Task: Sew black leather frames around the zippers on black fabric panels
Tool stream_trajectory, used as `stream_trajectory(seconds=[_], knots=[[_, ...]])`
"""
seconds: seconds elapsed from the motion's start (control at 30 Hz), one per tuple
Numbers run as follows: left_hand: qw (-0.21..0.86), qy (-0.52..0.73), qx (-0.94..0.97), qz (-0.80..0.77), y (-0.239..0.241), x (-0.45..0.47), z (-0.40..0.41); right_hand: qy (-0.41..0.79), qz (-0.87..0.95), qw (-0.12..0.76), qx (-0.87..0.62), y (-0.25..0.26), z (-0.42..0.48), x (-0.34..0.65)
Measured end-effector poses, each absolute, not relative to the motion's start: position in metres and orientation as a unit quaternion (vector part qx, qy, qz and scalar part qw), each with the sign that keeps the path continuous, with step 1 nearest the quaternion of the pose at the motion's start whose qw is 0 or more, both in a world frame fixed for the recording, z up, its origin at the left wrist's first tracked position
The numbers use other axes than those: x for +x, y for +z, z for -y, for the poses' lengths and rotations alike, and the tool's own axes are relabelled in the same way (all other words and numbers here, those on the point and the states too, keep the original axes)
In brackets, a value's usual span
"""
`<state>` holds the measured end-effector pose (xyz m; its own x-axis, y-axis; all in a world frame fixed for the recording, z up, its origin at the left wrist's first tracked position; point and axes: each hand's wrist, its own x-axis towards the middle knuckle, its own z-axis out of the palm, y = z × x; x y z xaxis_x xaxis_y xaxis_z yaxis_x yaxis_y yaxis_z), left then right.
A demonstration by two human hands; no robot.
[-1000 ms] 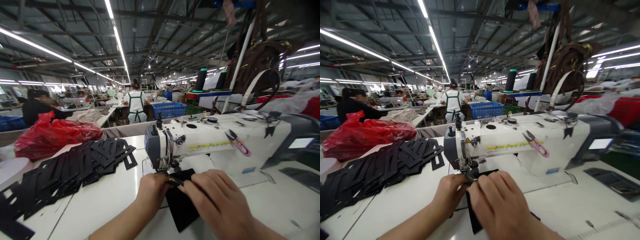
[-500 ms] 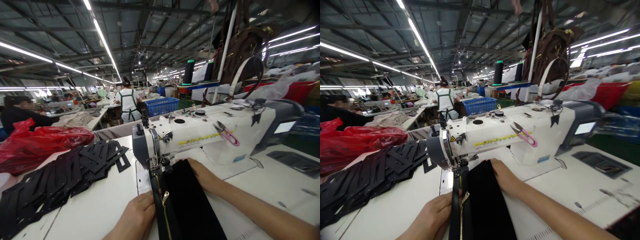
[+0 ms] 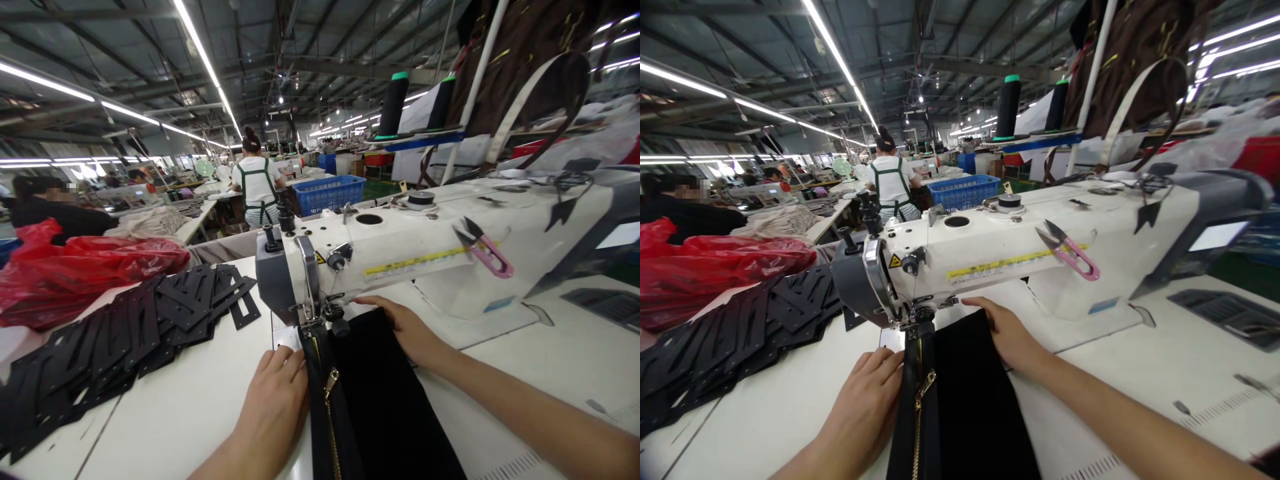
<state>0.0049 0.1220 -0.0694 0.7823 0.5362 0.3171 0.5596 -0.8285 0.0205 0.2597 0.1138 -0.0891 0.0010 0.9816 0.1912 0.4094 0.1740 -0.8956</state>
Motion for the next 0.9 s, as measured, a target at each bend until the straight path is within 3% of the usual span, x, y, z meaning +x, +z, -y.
stream_trajectory(seconds=[0.37, 0.6, 0.9], knots=[[-0.006, -0.165, -0.941, 0.296, -0.07, 0.007, -0.124, 0.219, 0.662, 0.423, -0.578, -0.084, -0.111, 0.263], [-0.02, -0.172, -0.938, 0.3, -0.07, 0.007, -0.122, 0.155, 0.684, 0.355, -0.618, -0.071, -0.116, 0.271], [0.001, -0.191, -0.934, 0.301, -0.065, 0.011, -0.122, -0.054, 0.721, 0.267, -0.637, -0.082, -0.125, 0.256]])
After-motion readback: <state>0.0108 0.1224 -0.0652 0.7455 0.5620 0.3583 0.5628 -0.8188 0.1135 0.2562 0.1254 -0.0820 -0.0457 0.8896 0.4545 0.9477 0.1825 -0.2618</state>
